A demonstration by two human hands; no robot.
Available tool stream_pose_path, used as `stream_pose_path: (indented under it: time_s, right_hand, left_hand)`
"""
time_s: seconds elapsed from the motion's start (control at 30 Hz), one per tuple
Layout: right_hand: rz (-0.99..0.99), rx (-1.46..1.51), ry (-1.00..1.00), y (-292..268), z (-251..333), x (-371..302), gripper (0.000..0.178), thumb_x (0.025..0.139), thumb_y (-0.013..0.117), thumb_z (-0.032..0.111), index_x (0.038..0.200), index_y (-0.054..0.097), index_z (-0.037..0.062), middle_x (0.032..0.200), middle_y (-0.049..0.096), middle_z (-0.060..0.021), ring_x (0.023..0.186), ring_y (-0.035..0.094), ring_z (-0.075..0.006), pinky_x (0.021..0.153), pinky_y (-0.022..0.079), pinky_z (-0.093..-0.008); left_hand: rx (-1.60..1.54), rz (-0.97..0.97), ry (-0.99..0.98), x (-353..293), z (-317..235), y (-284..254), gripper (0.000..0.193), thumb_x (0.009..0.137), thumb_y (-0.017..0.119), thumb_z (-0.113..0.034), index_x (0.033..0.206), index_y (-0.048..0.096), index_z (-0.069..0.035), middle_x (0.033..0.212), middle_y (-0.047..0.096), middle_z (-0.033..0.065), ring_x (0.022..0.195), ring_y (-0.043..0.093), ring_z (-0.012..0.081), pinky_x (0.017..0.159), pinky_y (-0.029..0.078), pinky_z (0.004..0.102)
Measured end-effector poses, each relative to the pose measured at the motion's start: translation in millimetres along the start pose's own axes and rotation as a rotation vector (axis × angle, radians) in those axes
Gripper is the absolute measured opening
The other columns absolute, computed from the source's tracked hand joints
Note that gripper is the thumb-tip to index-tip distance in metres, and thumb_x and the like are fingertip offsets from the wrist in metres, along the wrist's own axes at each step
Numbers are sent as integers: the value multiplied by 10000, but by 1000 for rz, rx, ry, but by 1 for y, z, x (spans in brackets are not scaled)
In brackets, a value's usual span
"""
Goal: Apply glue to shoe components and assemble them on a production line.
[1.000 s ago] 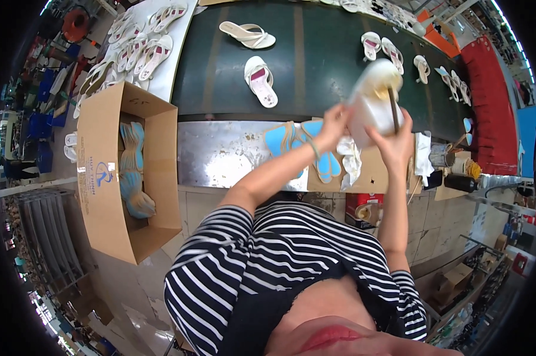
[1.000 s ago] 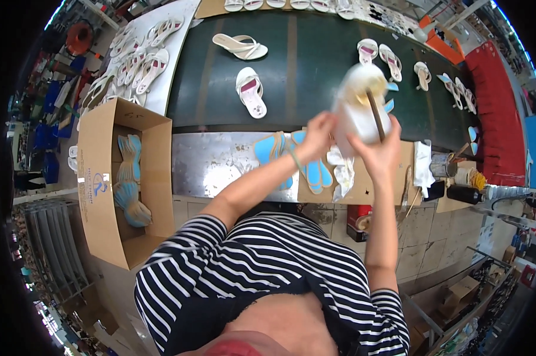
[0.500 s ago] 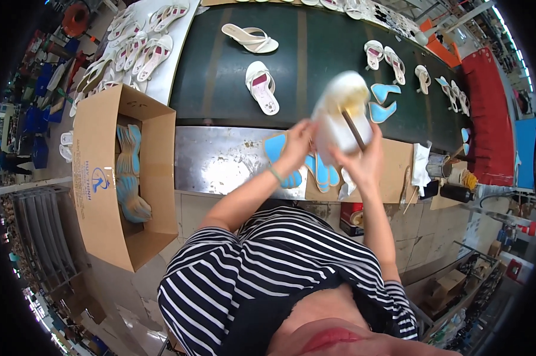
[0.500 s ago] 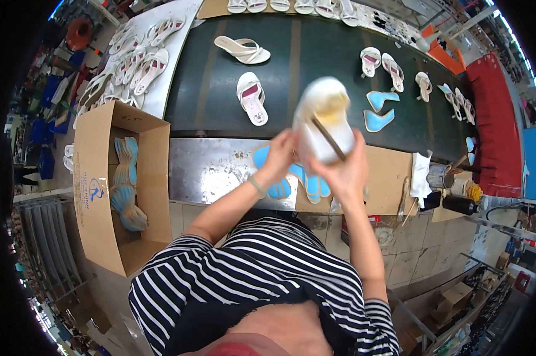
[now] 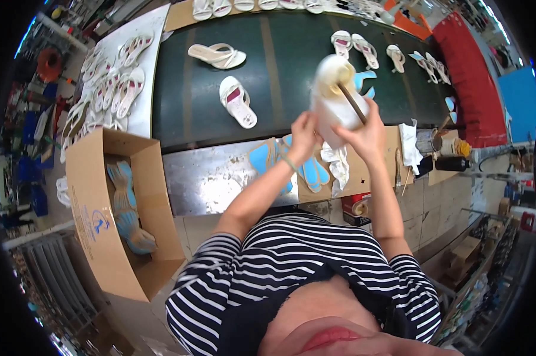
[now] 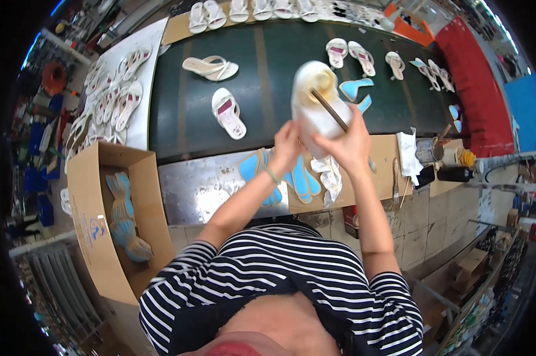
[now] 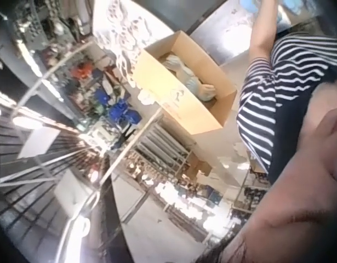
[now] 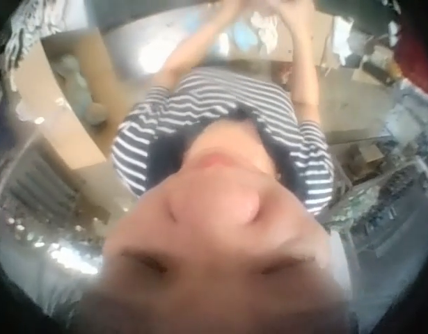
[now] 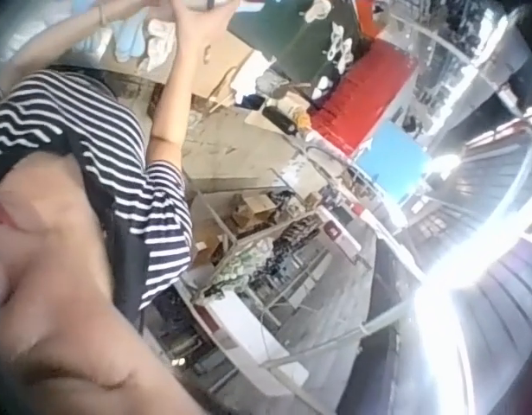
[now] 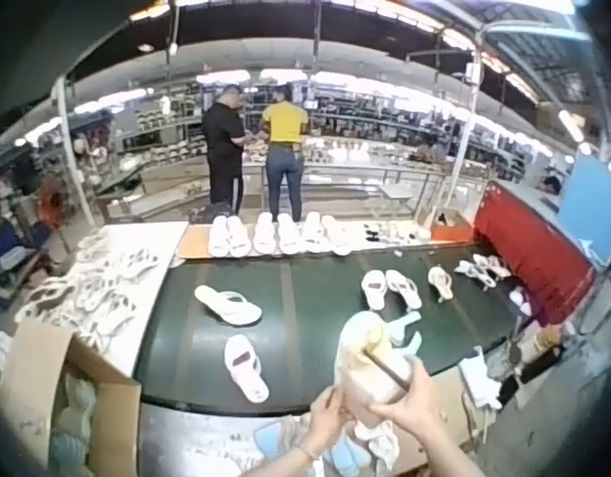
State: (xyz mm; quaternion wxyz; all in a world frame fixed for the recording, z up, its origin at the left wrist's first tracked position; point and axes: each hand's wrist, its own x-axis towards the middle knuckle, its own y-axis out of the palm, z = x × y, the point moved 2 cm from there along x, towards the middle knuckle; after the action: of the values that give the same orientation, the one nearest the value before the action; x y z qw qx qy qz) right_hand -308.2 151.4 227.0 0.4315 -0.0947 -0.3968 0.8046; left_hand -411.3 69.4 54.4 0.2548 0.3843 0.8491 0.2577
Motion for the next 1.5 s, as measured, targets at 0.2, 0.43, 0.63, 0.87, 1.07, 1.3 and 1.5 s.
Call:
stream_pose_path:
  time_s: [0.2,0.43,0.63,0.87,1.07,1.3,1.5]
  right_hand:
    - [46,-135,14,27,9,-28,993,526,837,484,1285,429,-8,1152,605,-252,1081,598,-402,922,483,-455]
    - [156,-123,106,-5,-8,-44,1003,534,811,492,1309,411,-5,1179,595,-269,1074,624,-363,891,510,-441]
    - [47,-190,22,18,0,2,1014,540,810,495,1324,403,-3,1095,630,-259,999,643,-374,851,520,-442]
    - [122,-228,9,40,12,-23,1051,517,826,522,1330,399,12,1128,614,-259,998,627,-421,861,505,-465]
    - [92,-126,-6,5,-10,-30,997,510,848,425,1306,423,2,1099,636,-243,988,651,-366,846,529,-422]
    - [61,-211,-3,26,9,-5,1052,504,836,493,1314,401,-17,1178,587,-234,1046,615,-376,906,499,-420]
    - [121,-220,21,35,7,-7,1049,494,837,470,1313,408,-24,1173,581,-251,1038,614,-389,869,518,-438]
  left_hand:
    - [-27,-56,-24,-36,-34,-27,271,999,500,-279,1118,561,-44,983,641,61,893,644,170,730,573,342]
    - [36,-40,-168,-62,-17,-3,256,1016,460,-266,1112,550,-46,996,624,61,940,632,179,756,563,362]
    - [63,-15,-69,-6,-2,-21,235,1002,498,-291,1073,557,-75,973,601,29,892,613,150,749,544,370]
    - [-140,-101,-111,-41,-21,-39,245,1004,489,-248,1127,555,-46,1039,611,67,882,642,181,719,566,380]
    - [-110,-42,-211,-49,-3,-7,237,1008,480,-310,1117,559,-116,995,615,-3,931,611,140,713,556,370]
    - [-132,48,-61,-12,-21,-29,235,1023,450,-274,1096,535,-68,1000,594,24,889,622,149,756,555,339]
    - [-210,-36,-66,-19,-15,-31,232,1016,469,-285,1097,528,-76,1043,598,36,874,605,149,757,540,344]
